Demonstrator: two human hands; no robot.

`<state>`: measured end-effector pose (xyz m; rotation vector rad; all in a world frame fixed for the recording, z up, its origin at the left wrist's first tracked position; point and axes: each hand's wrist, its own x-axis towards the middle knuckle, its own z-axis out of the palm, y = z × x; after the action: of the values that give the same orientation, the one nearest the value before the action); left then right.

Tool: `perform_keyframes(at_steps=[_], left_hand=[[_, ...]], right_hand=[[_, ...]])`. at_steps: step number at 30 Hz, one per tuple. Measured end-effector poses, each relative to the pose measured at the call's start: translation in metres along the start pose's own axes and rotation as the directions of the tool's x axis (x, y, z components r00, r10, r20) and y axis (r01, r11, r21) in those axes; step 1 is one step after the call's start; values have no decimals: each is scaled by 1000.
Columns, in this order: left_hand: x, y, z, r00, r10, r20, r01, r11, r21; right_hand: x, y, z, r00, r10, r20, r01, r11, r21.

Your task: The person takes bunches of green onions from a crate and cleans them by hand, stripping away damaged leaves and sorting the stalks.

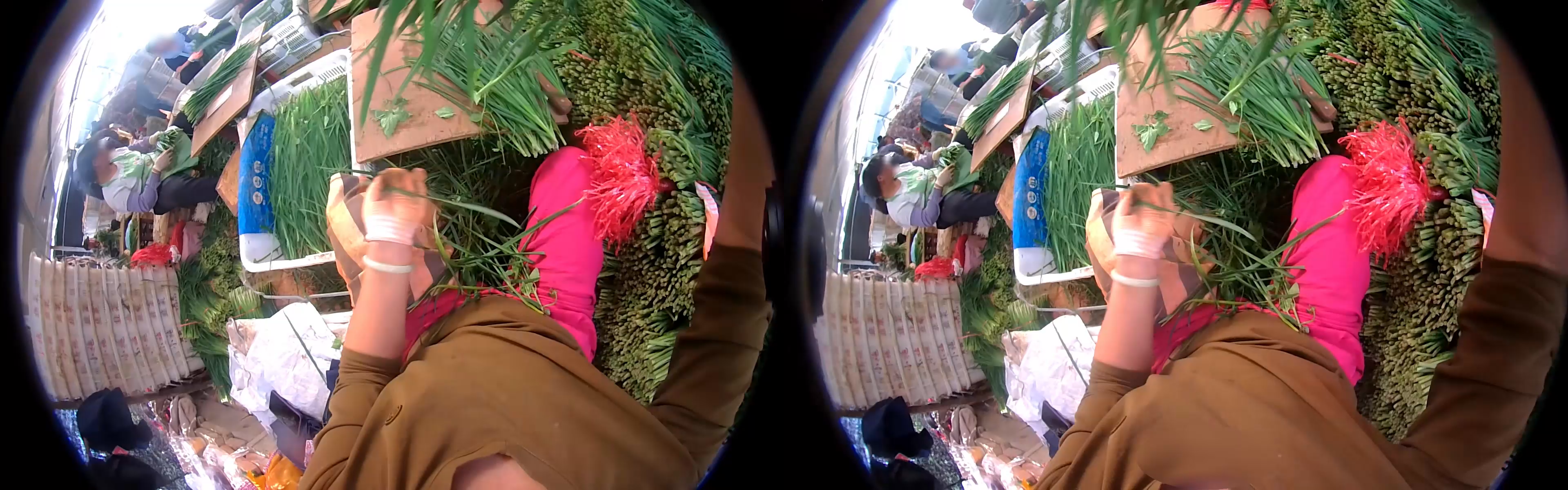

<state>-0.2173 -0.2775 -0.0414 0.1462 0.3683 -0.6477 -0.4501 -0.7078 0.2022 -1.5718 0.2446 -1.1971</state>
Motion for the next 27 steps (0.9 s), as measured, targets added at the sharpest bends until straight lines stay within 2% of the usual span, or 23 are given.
perform_keyframes(at_steps=[1,3,4,7,8,9,10,11,12,13,15,16,17,18,19,20,21,22,25,26,27], left_hand=[[-8,13,11,981,149,-120,-152,988,-11],[-11,53,16,984,153,-93,-165,978,-130],[-12,63,14,988,155,-28,-157,977,-147],[-20,71,22,927,73,369,-25,991,-134],[-29,67,32,918,55,392,-18,995,-99],[-43,60,49,914,-56,403,-39,973,225],[-58,53,69,911,-169,375,-58,849,525],[-68,51,85,910,-270,314,-76,636,768],[-72,58,94,969,-189,162,-159,29,987],[-62,63,86,966,-154,206,-244,-296,924],[-61,53,110,908,35,417,-354,-467,810],[-61,43,126,771,103,628,-517,-474,713],[-62,31,144,586,167,793,-648,-491,582],[-65,15,167,440,136,888,-709,-553,437],[-68,-1,190,281,101,954,-734,-617,282],[-66,-16,214,164,23,986,-723,-677,136],[-59,-24,228,101,-56,993,-703,-710,31],[-43,-29,242,112,-111,987,-668,-744,-8],[13,-30,265,348,-187,919,-586,-808,57],[22,-31,268,392,-181,902,-583,-807,91],[22,-34,268,410,-168,897,-597,-793,124]], right_hand=[[-1,3,0,1000,10,3,-10,1000,1],[-4,7,8,999,24,22,-25,1000,4],[-5,8,13,999,31,32,-31,999,10],[-9,9,35,996,47,75,-50,998,40],[-9,7,44,994,44,98,-49,997,53],[-9,5,55,992,40,116,-48,997,68],[-10,1,66,989,29,142,-41,996,85],[-10,-3,77,986,23,163,-40,994,102],[-10,-7,89,982,15,189,-39,992,123],[-9,-13,104,977,6,214,-39,988,151],[-11,-29,132,961,-21,276,-39,977,211],[-14,-39,150,949,-32,313,-50,967,249],[-17,-48,169,935,-40,351,-68,955,290],[-20,-57,186,920,-45,390,-92,941,325],[-23,-66,204,904,-50,424,-120,923,366],[-25,-75,217,887,-49,459,-150,910,387],[-27,-83,230,870,-52,490,-172,899,402],[-28,-90,240,854,-54,517,-191,892,409],[-26,-102,257,814,-29,580,-259,876,408],[-25,-105,257,806,-16,592,-276,875,399],[-22,-103,254,824,-120,554,-133,910,394]])
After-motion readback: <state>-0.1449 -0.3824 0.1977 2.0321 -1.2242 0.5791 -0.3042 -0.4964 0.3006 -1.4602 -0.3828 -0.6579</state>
